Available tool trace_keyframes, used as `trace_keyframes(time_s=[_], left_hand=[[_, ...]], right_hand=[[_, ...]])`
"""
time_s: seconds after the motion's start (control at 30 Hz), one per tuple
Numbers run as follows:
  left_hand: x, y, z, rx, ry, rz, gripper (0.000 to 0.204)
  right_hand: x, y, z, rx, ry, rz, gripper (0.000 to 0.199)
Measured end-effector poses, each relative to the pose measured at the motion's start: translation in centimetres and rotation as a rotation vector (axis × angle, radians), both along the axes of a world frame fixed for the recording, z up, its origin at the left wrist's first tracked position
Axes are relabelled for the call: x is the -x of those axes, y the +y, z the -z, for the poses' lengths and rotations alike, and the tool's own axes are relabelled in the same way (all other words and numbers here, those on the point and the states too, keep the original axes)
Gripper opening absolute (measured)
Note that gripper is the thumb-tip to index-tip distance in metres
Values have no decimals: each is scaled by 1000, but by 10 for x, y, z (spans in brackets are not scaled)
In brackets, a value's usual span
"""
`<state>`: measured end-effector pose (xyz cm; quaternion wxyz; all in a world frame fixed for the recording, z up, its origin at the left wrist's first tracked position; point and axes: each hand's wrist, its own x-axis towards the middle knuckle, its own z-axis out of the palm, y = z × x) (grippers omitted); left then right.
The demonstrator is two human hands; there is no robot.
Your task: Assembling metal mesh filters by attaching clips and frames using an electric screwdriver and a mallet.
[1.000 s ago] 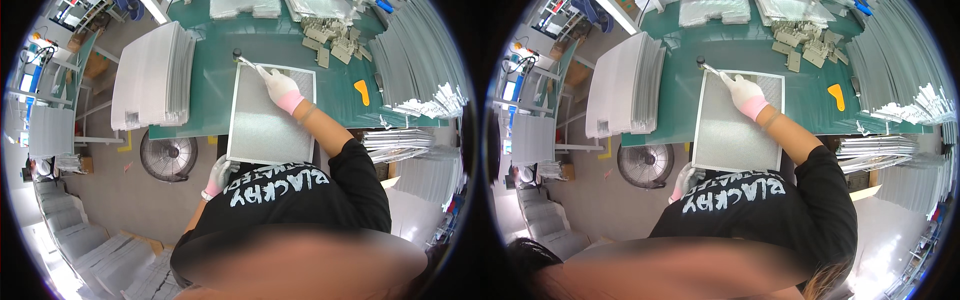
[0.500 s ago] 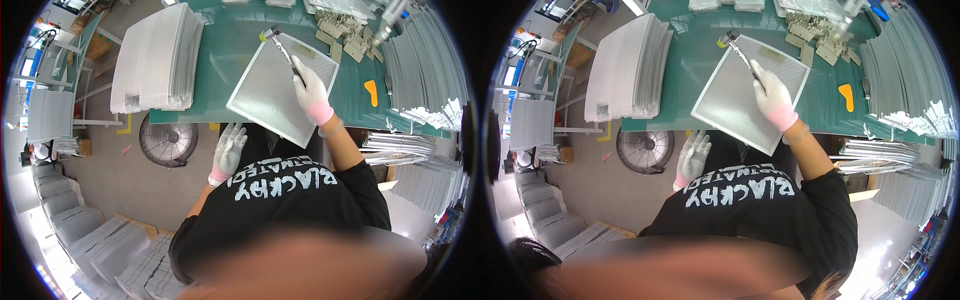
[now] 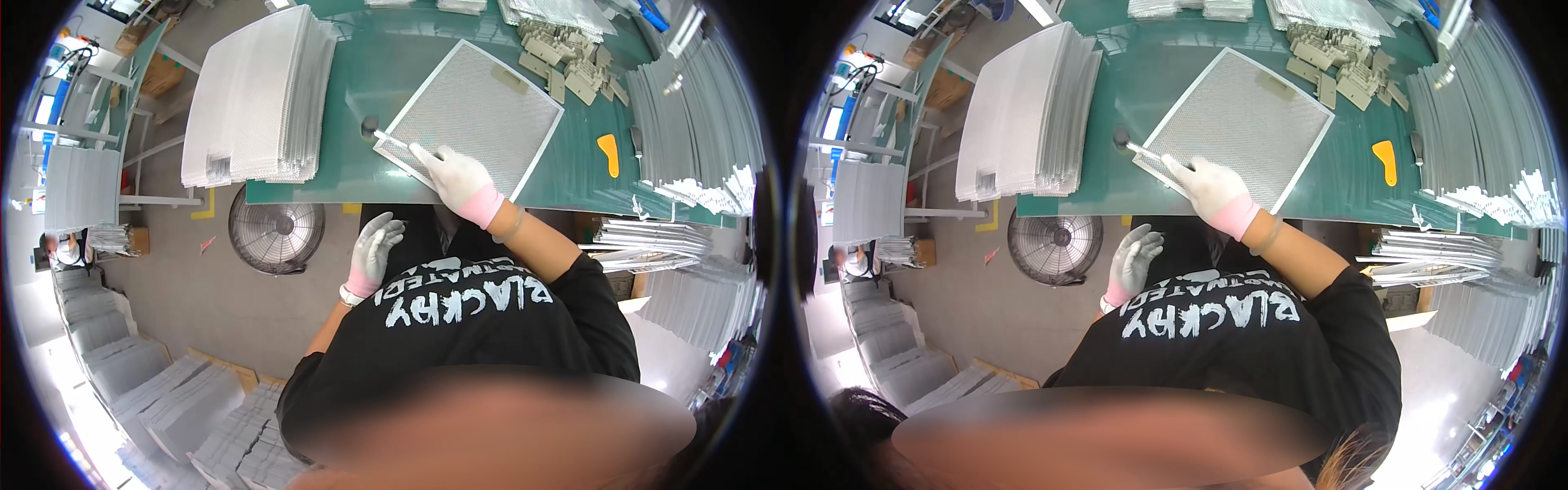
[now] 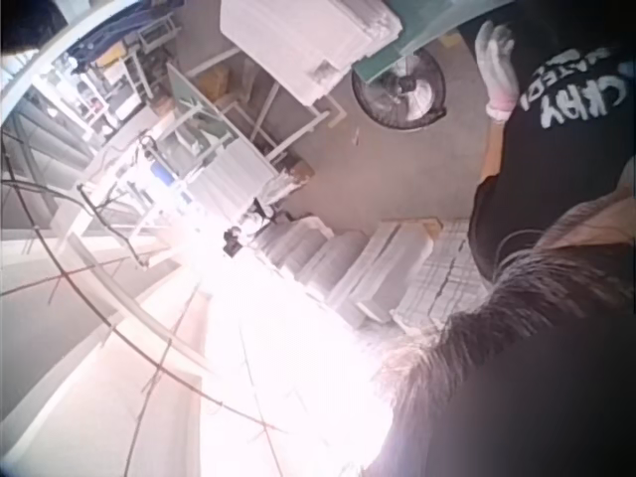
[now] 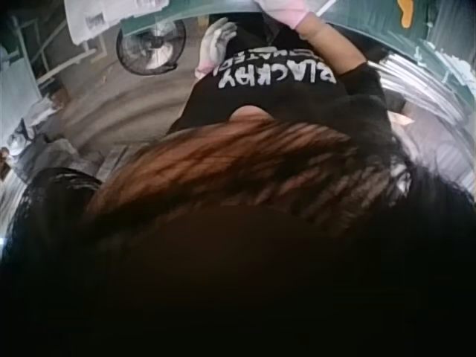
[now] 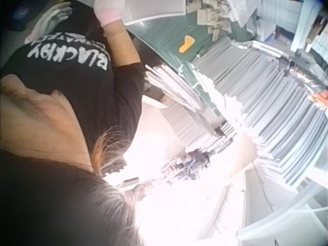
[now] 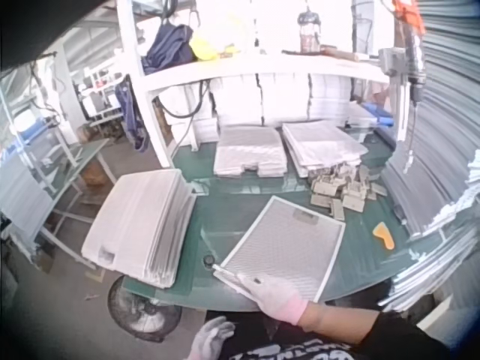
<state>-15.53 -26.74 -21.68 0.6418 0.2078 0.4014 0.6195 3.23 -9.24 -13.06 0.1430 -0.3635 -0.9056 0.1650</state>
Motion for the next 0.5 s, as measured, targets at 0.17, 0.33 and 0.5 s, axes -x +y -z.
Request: trace_keyframes(time_s=[0.17, 0.33, 0.5], left_hand=[[9, 17, -12, -9, 205, -6, 39], [24, 59, -39, -53, 531, 13, 30], [23, 108, -61, -322, 1129, 54, 30]], right_hand=[[-19, -4, -12, 43, -107, 19, 54], [-98, -21, -36, -130, 289, 174, 52], [-185, -79, -22, -234, 274, 193, 45]])
